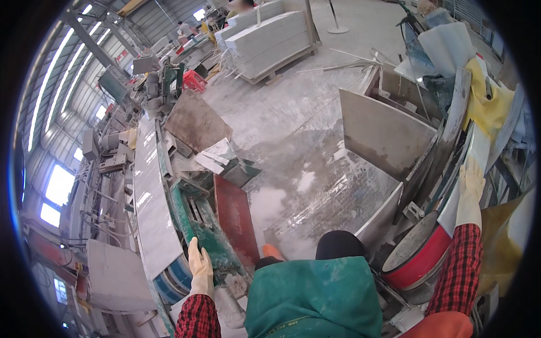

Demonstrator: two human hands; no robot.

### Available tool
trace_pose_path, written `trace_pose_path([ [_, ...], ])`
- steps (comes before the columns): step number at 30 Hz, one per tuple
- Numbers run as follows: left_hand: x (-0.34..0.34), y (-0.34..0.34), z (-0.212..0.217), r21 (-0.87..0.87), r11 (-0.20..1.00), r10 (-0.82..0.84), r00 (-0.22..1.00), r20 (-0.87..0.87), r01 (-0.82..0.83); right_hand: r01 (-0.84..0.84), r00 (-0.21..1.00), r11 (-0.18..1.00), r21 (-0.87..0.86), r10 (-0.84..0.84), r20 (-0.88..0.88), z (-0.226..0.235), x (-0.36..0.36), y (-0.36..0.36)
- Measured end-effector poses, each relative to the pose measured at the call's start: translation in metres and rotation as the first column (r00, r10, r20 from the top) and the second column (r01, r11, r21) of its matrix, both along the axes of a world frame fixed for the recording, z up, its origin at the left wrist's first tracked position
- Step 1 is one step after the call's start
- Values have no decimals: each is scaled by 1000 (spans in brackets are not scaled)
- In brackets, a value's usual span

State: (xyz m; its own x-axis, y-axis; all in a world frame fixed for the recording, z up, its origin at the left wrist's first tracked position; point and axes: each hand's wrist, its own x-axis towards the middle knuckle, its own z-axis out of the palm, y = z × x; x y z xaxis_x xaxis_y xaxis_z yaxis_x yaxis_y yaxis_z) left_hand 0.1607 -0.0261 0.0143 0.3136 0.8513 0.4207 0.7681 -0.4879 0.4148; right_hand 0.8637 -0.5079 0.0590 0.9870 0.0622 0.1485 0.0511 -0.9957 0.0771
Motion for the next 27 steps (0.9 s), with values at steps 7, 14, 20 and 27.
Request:
trace_pose_path([
  [7,1,2,-4,-51,998,27,994,-102,-32,75,997,996,-50,-73,26,-7,63,-5],
  [14,-5,7,-11,-56,998,33,992,-118,-40,-19,992,999,31,15,123,-25,108,-25],
  [20,-4,13,-15,-1,1000,2,993,-118,-2,80,995,995,55,-83,47,-21,87,-29],
  [27,-8,6,-8,109,993,-27,995,-101,38,39,998,998,40,-41,49,-10,-22,-6],
])
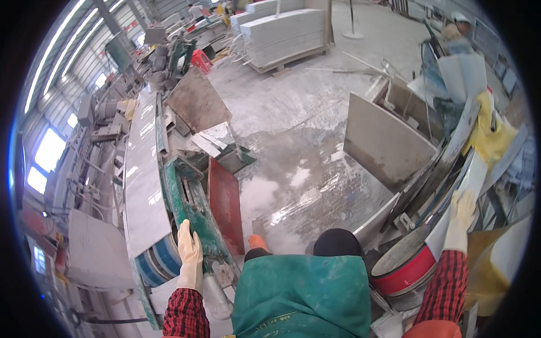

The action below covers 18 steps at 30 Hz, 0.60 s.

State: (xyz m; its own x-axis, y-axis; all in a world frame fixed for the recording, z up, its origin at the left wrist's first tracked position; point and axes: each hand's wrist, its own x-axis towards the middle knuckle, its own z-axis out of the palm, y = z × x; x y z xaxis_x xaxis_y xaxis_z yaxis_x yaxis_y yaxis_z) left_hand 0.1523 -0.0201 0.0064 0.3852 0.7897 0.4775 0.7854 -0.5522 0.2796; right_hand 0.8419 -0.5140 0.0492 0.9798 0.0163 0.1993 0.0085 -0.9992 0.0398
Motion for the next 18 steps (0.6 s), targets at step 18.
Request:
trace_pose_path([
  [18,-16,-7,28,-153,988,58,977,206,-26,47,970,279,959,218,-111,-39,-108,0],
])
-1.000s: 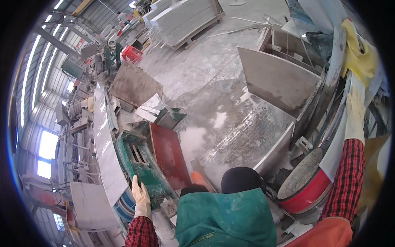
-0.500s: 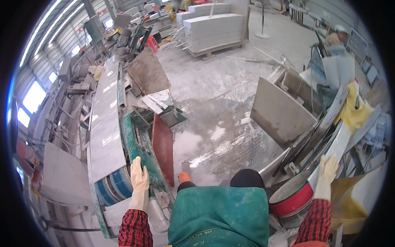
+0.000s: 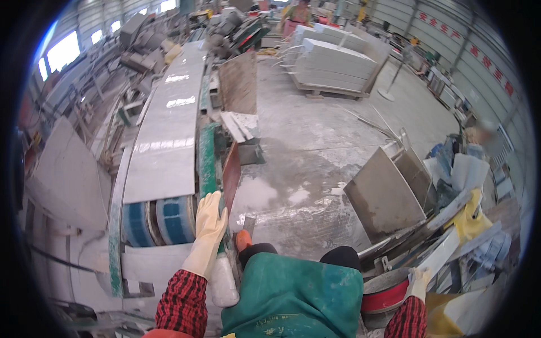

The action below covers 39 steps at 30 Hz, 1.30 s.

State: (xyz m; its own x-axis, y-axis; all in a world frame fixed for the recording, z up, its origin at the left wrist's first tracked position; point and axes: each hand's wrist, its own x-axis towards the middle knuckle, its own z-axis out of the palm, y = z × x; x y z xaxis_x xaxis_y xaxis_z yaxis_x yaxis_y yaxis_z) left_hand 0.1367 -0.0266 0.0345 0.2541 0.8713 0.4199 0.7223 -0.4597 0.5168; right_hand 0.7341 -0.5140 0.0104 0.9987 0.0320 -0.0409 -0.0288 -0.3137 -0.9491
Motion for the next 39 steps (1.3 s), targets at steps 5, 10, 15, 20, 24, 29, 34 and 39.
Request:
trace_pose_path([
  [5,1,3,-5,-257,966,55,958,280,20,136,986,987,-84,-126,113,37,52,-11],
  [10,44,-1,-16,-185,929,-52,609,791,319,-341,921,904,-260,376,101,111,-36,129],
  [15,91,-29,46,-413,566,285,300,910,714,-782,618,622,49,762,196,147,-153,272],
  [20,66,-33,63,-209,573,448,-89,890,793,-945,31,83,-315,985,169,164,-289,397],
  [24,15,-42,60,-175,820,301,-151,942,545,-640,-628,-198,-742,691,357,181,-397,447],
  [29,-70,-41,69,-378,904,426,-352,833,201,-610,-729,-153,-777,494,474,172,-464,478],
  [34,-127,-15,16,-484,873,466,-386,796,57,-574,-660,-85,-815,636,399,149,-414,474],
  [39,-126,-4,1,-516,856,489,-393,779,43,-539,-345,19,-842,907,241,130,-267,425],
])
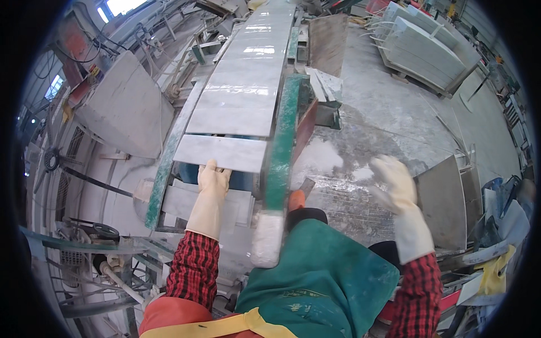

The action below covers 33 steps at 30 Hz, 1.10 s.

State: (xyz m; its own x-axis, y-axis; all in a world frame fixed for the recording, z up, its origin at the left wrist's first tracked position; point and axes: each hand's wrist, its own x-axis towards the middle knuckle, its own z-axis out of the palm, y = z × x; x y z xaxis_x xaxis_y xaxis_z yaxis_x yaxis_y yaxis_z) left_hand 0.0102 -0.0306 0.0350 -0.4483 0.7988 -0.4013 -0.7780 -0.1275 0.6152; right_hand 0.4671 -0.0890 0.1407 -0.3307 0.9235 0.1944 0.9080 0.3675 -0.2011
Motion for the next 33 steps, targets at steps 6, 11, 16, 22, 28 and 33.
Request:
trace_pose_path([
  [6,-5,19,-24,23,999,24,996,85,-26,521,838,850,-72,-526,-145,-34,184,-123],
  [11,0,25,-22,-15,996,86,990,115,-85,715,664,693,-91,-714,-225,-56,258,-229],
  [16,-7,29,-30,5,998,57,989,135,-59,825,508,540,-165,-838,-201,-68,268,-283],
  [22,1,27,-17,-124,992,-21,985,-169,0,797,527,581,-164,-802,-281,-89,263,-294],
  [28,-32,18,-15,-385,908,-331,848,-415,166,785,512,590,-190,-790,-336,-87,252,-295],
  [33,-20,17,-3,-279,945,-206,973,-104,170,810,533,575,-115,-804,-264,-89,260,-314],
])
